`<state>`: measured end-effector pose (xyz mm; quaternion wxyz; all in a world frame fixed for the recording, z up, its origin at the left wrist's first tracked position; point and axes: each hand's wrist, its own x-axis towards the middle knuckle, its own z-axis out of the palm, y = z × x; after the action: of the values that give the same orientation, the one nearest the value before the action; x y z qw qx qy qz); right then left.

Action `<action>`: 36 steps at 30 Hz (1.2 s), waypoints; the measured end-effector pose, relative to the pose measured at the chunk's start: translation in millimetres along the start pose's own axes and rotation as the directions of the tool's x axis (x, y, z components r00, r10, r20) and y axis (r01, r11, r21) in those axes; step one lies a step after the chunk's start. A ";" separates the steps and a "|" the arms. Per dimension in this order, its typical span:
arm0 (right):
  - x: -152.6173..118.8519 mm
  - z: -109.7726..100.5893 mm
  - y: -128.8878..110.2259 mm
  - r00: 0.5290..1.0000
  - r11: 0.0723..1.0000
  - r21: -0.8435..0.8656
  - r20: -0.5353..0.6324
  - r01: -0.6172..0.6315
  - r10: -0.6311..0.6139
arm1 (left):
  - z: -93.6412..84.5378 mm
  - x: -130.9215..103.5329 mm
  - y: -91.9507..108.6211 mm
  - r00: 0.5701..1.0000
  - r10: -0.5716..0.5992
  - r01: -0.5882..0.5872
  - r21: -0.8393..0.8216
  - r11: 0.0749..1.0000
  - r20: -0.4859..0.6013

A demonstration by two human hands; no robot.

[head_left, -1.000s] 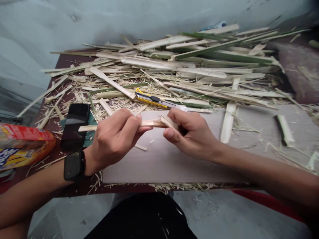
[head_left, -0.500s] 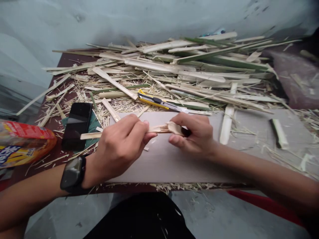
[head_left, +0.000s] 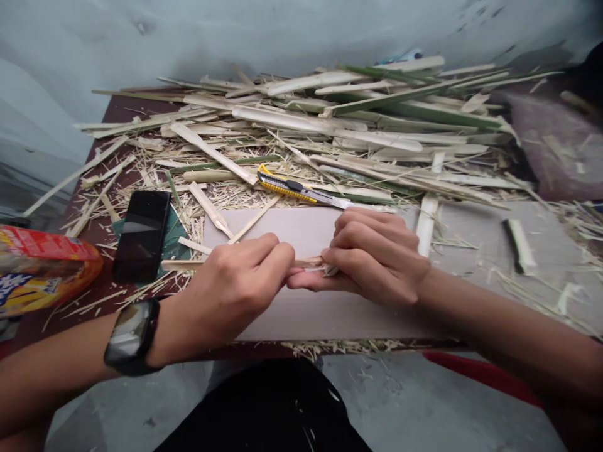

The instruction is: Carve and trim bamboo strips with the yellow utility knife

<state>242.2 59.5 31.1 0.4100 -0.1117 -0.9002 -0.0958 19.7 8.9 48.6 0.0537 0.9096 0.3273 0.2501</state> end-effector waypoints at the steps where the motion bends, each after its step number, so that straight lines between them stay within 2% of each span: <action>1: 0.0 -1.5 0.8 1.000 1.000 0.004 0.011 -0.001 0.001 | 1.3 0.6 -1.3 1.000 -0.006 0.006 -0.024 1.000 -0.012; 6: 0.7 -3.5 4.1 0.997 0.997 -0.016 -0.015 -0.071 0.071 | 10.3 2.1 -5.8 0.994 -0.069 0.055 -0.161 0.985 -0.081; 11: 2.3 -6.2 3.5 0.999 0.999 -0.036 -0.014 -0.033 0.032 | 7.3 4.5 -3.1 0.991 -0.114 0.099 -0.200 0.975 -0.069; 16: 4.6 -12.4 2.9 0.991 0.997 -0.030 0.123 0.064 -0.060 | -0.5 7.8 -1.2 0.988 -0.149 0.151 -0.251 0.956 0.027; 19: 6.0 -13.3 4.7 0.982 0.990 0.016 0.130 0.137 -0.138 | -1.7 8.1 -1.3 0.984 -0.157 0.172 -0.252 0.952 0.081; 25: 5.4 -12.1 7.9 0.974 0.983 0.080 0.142 0.166 -0.176 | 0.8 8.0 -6.7 0.979 -0.150 0.185 -0.300 0.936 0.136; 29: 2.5 -13.0 7.0 0.987 0.991 0.108 0.133 0.079 -0.093 | -1.5 8.9 -4.5 0.976 -0.174 0.209 -0.330 0.920 0.133; 33: -1.5 -15.4 1.6 0.998 0.985 0.175 0.062 -0.005 -0.006 | -4.5 10.7 4.1 0.954 -0.248 0.296 -0.406 0.864 0.166; 36: -10.9 -25.0 3.7 0.984 0.971 0.199 0.138 -0.134 0.108 | -1.3 8.8 1.6 0.939 -0.290 0.343 -0.425 0.837 0.187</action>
<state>268.0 55.1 39.2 0.3666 -0.1289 -0.9209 0.0313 25.7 13.1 53.8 0.3228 0.8180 0.4026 0.2542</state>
